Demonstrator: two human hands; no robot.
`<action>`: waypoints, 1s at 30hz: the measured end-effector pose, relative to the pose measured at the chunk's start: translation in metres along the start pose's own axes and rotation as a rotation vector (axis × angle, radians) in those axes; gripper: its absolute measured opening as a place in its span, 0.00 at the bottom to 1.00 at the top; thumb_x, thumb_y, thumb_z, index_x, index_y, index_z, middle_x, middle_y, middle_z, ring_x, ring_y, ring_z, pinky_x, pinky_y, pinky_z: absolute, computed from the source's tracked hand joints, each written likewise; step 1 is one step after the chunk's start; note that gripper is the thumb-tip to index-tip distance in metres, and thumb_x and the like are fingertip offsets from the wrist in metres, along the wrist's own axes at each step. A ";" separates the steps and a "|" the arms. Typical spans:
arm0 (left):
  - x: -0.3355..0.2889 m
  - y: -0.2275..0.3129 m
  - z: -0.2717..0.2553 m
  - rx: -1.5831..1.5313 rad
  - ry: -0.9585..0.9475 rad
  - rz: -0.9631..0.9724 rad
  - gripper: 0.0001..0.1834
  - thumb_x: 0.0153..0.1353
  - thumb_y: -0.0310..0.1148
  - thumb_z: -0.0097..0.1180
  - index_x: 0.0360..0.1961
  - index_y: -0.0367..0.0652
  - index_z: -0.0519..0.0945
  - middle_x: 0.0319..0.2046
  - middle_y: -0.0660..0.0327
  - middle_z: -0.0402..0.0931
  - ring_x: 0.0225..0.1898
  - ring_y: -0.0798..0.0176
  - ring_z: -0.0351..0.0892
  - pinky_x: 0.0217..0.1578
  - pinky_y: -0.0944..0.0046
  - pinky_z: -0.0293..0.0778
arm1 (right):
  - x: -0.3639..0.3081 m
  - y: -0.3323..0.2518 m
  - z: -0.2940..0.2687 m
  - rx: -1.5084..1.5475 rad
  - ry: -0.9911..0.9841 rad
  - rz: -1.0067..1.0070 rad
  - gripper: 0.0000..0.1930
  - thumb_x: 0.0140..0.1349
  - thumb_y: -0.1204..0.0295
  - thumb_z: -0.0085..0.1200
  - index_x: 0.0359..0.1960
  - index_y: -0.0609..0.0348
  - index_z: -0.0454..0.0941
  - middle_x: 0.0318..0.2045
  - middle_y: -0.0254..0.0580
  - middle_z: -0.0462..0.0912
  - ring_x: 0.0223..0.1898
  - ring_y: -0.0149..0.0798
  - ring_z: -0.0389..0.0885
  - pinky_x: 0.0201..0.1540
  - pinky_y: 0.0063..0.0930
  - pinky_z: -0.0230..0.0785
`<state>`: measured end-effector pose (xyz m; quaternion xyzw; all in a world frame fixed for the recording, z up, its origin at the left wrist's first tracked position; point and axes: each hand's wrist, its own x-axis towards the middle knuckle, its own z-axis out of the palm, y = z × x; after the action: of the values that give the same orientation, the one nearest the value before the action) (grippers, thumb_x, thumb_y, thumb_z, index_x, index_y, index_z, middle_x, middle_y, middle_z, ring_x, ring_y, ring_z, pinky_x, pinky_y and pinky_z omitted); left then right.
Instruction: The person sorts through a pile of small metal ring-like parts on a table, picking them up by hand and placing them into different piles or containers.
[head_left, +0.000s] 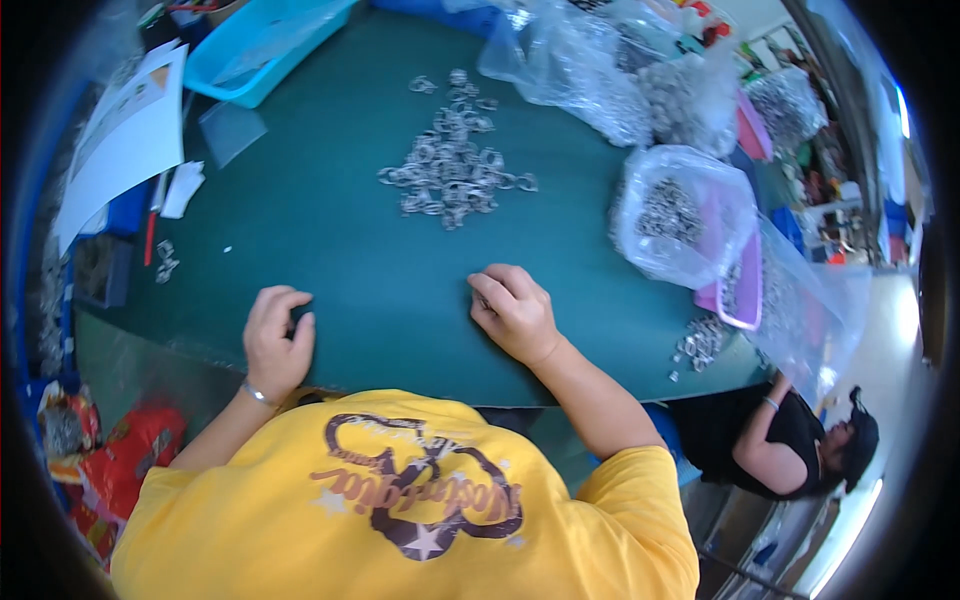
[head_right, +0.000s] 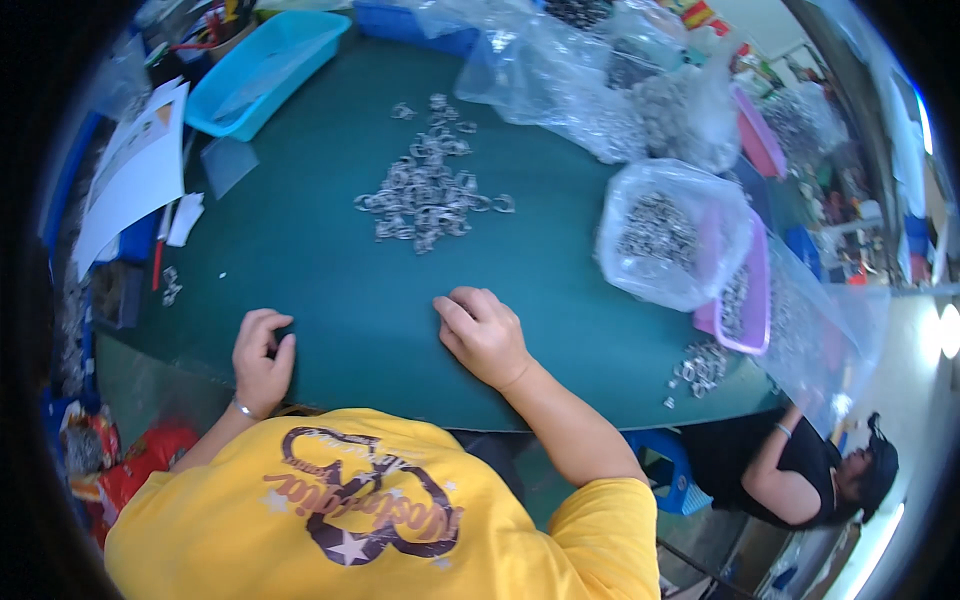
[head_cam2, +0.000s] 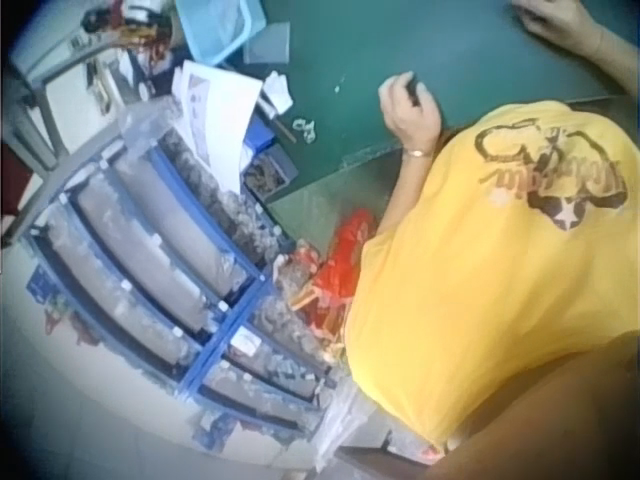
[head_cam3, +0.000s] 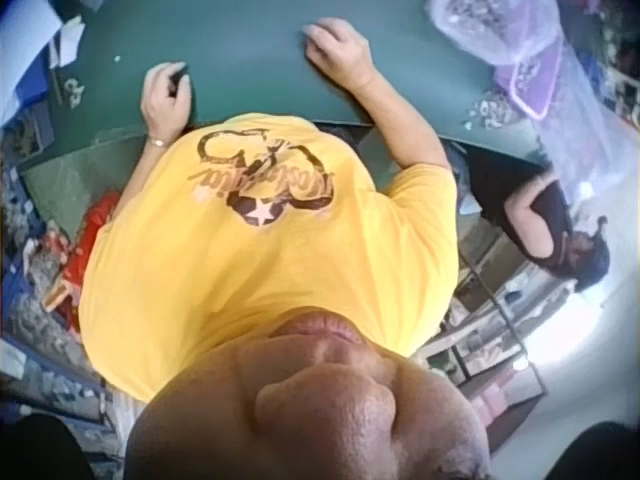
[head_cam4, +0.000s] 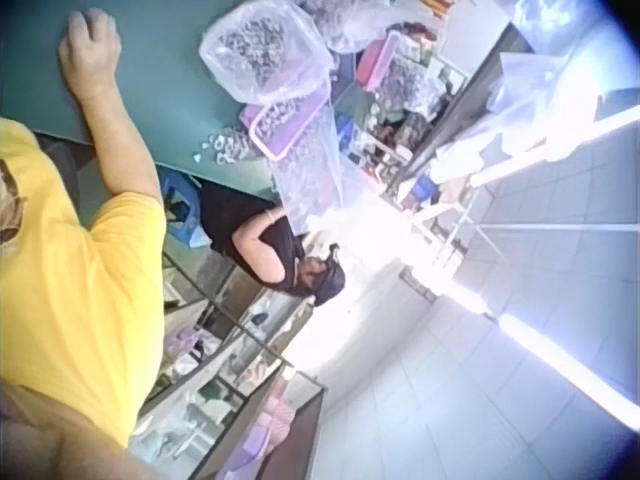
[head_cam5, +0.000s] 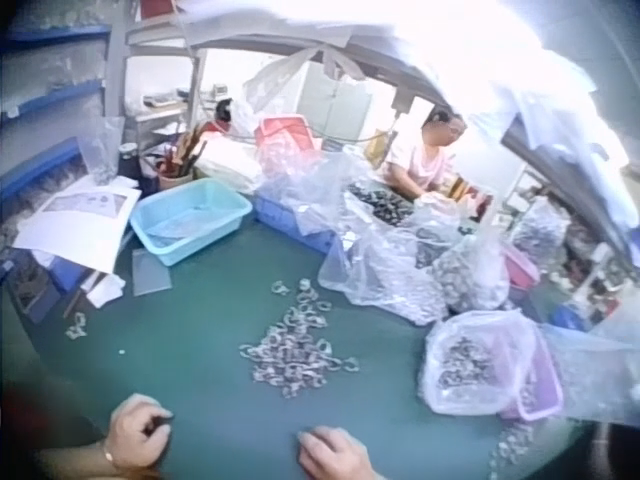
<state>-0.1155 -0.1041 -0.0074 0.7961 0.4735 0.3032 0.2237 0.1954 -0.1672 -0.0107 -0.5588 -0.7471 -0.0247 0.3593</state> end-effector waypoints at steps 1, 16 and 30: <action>-0.001 -0.002 0.001 -0.007 0.002 0.006 0.10 0.55 0.22 0.58 0.39 0.41 0.78 0.39 0.56 0.74 0.28 0.61 0.71 0.26 0.67 0.70 | -0.001 0.005 -0.007 0.005 0.013 0.014 0.14 0.44 0.80 0.62 0.36 0.55 0.80 0.33 0.42 0.79 0.32 0.44 0.81 0.32 0.33 0.76; 0.001 -0.004 0.002 0.042 0.035 0.074 0.09 0.55 0.24 0.58 0.38 0.41 0.79 0.39 0.58 0.74 0.27 0.63 0.70 0.27 0.68 0.69 | 0.099 0.076 -0.013 -0.101 -0.023 -0.068 0.18 0.54 0.66 0.64 0.46 0.55 0.80 0.49 0.51 0.79 0.52 0.55 0.76 0.55 0.46 0.68; -0.002 -0.003 0.003 0.004 0.024 0.038 0.09 0.55 0.23 0.58 0.38 0.39 0.79 0.38 0.57 0.74 0.27 0.63 0.70 0.27 0.68 0.69 | 0.013 0.007 -0.003 -0.362 -0.330 0.319 0.29 0.59 0.53 0.57 0.61 0.50 0.71 0.67 0.49 0.62 0.69 0.63 0.52 0.65 0.66 0.41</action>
<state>-0.1160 -0.1046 -0.0115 0.8017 0.4615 0.3159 0.2108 0.2017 -0.1557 -0.0037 -0.7205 -0.6817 -0.0096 0.1268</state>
